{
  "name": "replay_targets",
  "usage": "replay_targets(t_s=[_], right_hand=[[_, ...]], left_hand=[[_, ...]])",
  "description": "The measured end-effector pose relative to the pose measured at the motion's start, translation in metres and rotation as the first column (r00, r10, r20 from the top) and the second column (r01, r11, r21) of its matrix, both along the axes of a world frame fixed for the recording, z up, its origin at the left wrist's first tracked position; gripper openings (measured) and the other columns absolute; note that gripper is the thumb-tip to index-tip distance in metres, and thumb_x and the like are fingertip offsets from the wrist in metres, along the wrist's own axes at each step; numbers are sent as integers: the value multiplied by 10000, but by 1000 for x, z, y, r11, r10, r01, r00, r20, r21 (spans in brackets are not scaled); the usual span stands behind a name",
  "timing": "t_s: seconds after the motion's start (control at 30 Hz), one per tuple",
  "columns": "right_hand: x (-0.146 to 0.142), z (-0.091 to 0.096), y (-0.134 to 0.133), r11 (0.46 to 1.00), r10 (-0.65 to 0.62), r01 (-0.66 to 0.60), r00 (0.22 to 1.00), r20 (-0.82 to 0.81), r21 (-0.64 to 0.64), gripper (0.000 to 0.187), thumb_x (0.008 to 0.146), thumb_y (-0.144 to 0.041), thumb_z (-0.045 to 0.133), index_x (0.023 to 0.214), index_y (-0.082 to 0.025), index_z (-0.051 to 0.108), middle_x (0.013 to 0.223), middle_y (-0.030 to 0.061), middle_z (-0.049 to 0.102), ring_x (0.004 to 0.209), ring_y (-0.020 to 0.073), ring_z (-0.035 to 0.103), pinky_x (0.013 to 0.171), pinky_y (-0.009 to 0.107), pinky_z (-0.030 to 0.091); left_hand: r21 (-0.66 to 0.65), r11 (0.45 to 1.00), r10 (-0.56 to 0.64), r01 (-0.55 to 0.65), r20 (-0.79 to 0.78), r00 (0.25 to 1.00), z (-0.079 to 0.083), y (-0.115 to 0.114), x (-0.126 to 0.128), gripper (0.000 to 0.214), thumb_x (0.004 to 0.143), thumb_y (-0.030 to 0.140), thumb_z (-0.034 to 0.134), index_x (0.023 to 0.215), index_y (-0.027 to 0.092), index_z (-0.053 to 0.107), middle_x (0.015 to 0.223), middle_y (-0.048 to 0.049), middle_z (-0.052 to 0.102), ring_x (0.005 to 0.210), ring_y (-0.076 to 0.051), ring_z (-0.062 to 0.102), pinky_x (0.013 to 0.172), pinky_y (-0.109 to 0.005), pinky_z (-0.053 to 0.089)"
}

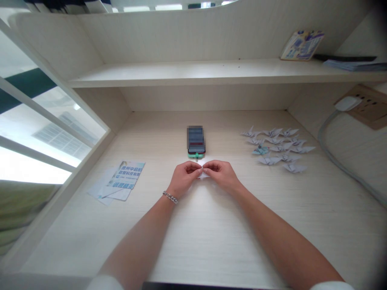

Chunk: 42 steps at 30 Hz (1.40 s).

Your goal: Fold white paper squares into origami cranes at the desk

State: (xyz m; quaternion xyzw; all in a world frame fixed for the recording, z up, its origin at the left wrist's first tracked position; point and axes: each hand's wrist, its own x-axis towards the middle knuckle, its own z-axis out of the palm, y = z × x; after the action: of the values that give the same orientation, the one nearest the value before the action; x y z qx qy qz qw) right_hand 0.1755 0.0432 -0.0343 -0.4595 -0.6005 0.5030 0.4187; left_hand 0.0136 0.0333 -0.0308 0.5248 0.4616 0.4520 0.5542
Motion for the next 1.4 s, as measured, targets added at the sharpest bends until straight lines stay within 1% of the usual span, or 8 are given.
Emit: replay_targets(t_s=[0.27, 0.43, 0.67, 0.8, 1.03, 1.27, 1.33, 1.4], right_hand=[[0, -2, 1, 996, -2, -6, 996, -89, -91, 196, 678, -283, 654, 819, -154, 612, 736, 40, 634, 658, 160, 601, 617, 306, 512], [-1, -1, 1, 996, 4, -15, 993, -122, -90, 237, 640, -296, 689, 806, -150, 603, 735, 35, 632, 678, 157, 602, 635, 307, 518], [2, -1, 4, 976, 12, -62, 972, -234, -207, 297, 619, -328, 698, 848, -157, 616, 720, 15, 633, 673, 152, 606, 616, 317, 544], [2, -1, 5, 967, -30, -47, 955, -295, -251, 300, 638, -346, 683, 858, -155, 610, 719, 24, 632, 668, 159, 611, 617, 336, 554], [0, -1, 2, 989, 29, -56, 981, -193, -137, 291, 637, -278, 686, 878, -155, 580, 676, 1, 618, 624, 124, 589, 609, 287, 526], [2, 0, 4, 967, -13, -66, 952, -306, -247, 272, 634, -273, 670, 863, -165, 570, 701, 4, 627, 624, 134, 594, 600, 305, 525], [1, 0, 3, 973, -10, -54, 963, -270, -226, 258, 656, -301, 654, 860, -166, 573, 692, 3, 617, 617, 138, 588, 584, 304, 521], [0, -1, 2, 986, 18, -52, 979, -203, -160, 247, 671, -311, 646, 859, -166, 577, 701, 5, 610, 640, 139, 584, 595, 294, 513]], left_hand=[[77, 994, 84, -78, -73, 994, -5, 2, -1, 199, 660, 260, 671, 799, 134, 605, 773, -53, 642, 704, -134, 606, 648, -252, 499], [68, 996, 56, -51, -69, 996, -3, 1, -1, 227, 653, 269, 680, 821, 132, 612, 807, -64, 650, 725, -139, 613, 675, -258, 497], [25, 995, 100, -99, -11, 995, -2, 2, -2, 247, 614, 246, 709, 806, 129, 608, 760, -48, 645, 702, -133, 611, 649, -245, 490], [21, 993, 115, -114, -6, 993, -2, 2, -1, 247, 607, 251, 712, 796, 129, 609, 745, -46, 649, 695, -137, 614, 648, -250, 490], [63, 993, 104, -102, -29, 994, -1, 0, 0, 236, 615, 247, 710, 788, 127, 604, 768, -50, 644, 703, -132, 609, 666, -254, 493], [56, 992, 114, -113, -14, 993, -3, 2, -1, 244, 615, 248, 713, 793, 127, 597, 751, -43, 639, 695, -128, 610, 658, -248, 494], [54, 992, 111, -110, -16, 994, -3, 1, 0, 243, 614, 250, 713, 789, 127, 598, 757, -47, 641, 698, -131, 611, 657, -249, 496], [51, 993, 103, -102, -18, 995, -2, 0, 0, 239, 612, 244, 711, 790, 127, 601, 771, -51, 643, 707, -132, 611, 658, -249, 497]])
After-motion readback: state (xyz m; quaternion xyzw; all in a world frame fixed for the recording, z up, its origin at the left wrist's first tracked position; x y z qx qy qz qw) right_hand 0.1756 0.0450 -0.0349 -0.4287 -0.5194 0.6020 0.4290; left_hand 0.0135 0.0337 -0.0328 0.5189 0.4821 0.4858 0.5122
